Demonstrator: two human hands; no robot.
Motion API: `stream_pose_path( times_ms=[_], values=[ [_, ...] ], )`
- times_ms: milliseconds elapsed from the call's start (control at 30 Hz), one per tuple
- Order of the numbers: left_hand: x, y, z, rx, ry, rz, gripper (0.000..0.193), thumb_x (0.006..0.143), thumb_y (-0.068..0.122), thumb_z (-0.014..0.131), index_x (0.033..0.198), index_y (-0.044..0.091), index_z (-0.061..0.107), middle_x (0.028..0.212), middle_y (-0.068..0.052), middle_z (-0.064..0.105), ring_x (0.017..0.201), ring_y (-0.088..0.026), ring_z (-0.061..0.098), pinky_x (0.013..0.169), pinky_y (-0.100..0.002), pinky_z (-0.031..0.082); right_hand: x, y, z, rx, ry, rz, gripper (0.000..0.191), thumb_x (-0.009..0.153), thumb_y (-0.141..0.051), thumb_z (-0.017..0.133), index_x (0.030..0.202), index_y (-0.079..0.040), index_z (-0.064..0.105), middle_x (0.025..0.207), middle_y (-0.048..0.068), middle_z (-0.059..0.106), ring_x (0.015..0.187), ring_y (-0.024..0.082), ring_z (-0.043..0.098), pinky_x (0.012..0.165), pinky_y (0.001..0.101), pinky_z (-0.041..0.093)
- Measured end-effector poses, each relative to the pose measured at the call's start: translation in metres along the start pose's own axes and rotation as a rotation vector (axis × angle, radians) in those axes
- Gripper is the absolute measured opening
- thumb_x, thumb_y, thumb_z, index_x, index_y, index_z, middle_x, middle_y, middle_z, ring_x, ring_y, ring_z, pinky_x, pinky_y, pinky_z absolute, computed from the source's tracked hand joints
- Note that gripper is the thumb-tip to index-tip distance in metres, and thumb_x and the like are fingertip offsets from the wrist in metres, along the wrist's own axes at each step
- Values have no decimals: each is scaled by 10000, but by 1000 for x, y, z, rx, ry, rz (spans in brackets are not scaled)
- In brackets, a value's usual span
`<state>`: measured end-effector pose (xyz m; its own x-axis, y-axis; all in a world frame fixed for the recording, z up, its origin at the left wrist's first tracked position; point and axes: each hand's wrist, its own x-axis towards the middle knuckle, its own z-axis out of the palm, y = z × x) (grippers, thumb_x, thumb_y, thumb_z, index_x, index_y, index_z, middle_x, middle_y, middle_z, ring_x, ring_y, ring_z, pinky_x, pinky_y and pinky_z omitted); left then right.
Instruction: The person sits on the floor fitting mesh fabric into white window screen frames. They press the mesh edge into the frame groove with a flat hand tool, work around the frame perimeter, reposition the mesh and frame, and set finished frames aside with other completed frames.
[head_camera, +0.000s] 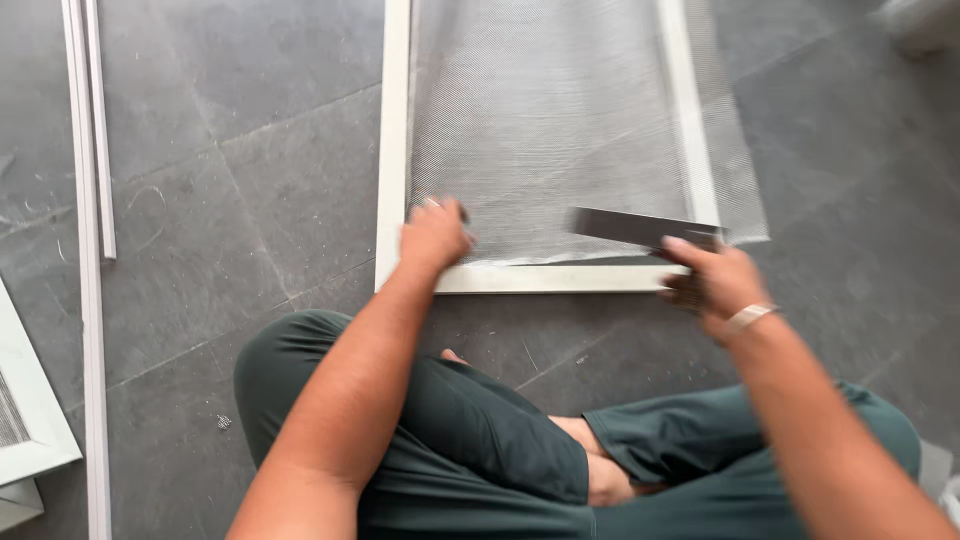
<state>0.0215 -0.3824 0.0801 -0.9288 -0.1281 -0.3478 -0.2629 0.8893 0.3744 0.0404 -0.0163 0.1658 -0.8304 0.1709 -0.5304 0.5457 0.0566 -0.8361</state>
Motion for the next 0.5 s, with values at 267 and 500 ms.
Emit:
stream_pose_path(
  times_ms=[267,500],
  values=[
    [-85,35,30,396,-146,299,779,780,379,845,1428,225,441,1471,-109,480,1317,-311,532,979,-503,509,-199,43,-206,206,322,-302,183,1045,-218,729,1123,-110,604,1028,42,676,789,195,700,653,381,582],
    [-105,32,34,506,21,394,469,1012,162,550,1455,251,424,1526,-162,452,1291,-327,572,939,-481,539,-294,-4,-254,-164,351,-393,164,1017,-188,726,1111,-89,636,960,77,697,743,203,694,612,372,564]
  ],
)
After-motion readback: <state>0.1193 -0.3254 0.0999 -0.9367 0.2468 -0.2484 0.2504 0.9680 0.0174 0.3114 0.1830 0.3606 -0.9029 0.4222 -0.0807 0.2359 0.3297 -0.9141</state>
